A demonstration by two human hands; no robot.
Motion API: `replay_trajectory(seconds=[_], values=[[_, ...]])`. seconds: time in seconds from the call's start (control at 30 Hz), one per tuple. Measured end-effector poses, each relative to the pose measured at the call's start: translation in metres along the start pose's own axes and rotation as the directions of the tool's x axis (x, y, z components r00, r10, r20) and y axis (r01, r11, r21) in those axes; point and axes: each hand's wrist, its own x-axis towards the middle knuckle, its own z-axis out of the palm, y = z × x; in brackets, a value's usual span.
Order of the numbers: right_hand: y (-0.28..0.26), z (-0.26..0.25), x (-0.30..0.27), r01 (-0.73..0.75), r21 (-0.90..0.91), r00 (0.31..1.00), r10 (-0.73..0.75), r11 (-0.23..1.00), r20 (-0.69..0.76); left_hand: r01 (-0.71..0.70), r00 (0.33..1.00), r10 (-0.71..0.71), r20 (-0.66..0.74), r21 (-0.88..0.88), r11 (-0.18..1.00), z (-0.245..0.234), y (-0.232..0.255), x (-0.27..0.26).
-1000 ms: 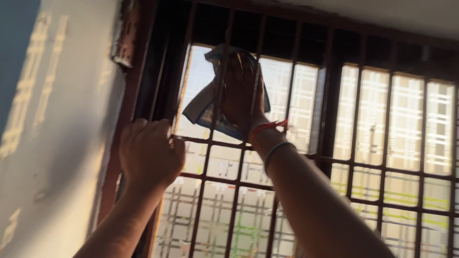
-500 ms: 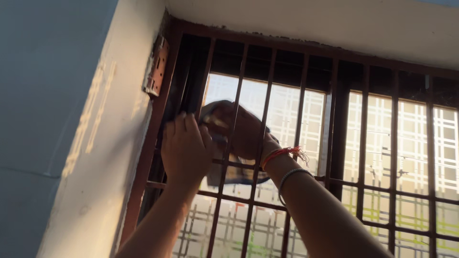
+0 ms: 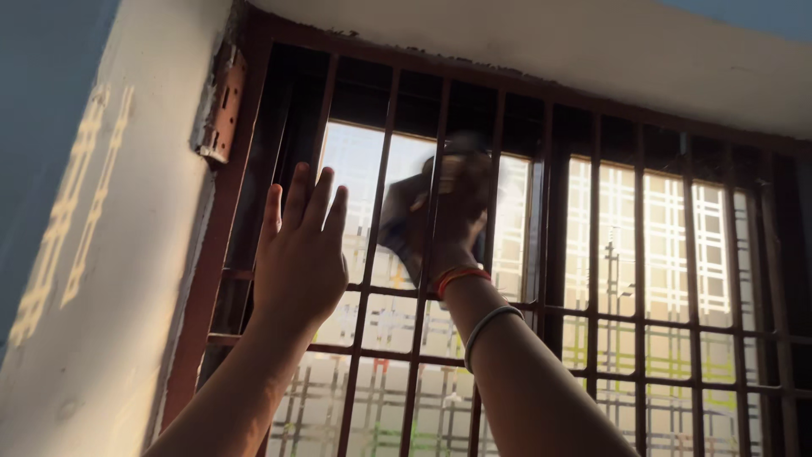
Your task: The person wipes the metal window grille with a cloth, moving systematically from the top to the bottom and across the width. The person uses a spray bottle to apply cleaning solution to the cloth and continues wiping the grille and the window sill.
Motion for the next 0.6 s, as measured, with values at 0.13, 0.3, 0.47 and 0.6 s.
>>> replay_trajectory(seconds=[0.13,0.3,0.47,0.6], values=[[-0.017,-0.051,-0.010,0.574,0.038,0.819,-0.573,0.818,-0.046,0.005,0.956,-0.069,0.286,0.218,0.976,-0.004,0.006,0.015],[-0.025,-0.066,-0.016,0.867,0.173,0.484,-0.872,0.467,-0.074,0.162,0.963,-0.201,0.179,0.212,0.964,-0.007,0.018,0.021],[-0.016,-0.029,-0.009,0.500,0.298,0.844,-0.534,0.813,0.040,0.299,0.888,-0.341,0.309,0.175,0.938,-0.002,0.025,0.025],[-0.001,0.004,0.004,0.034,0.218,0.984,0.005,0.975,-0.177,0.125,0.943,-0.176,0.281,0.190,0.974,0.008,0.015,0.030]])
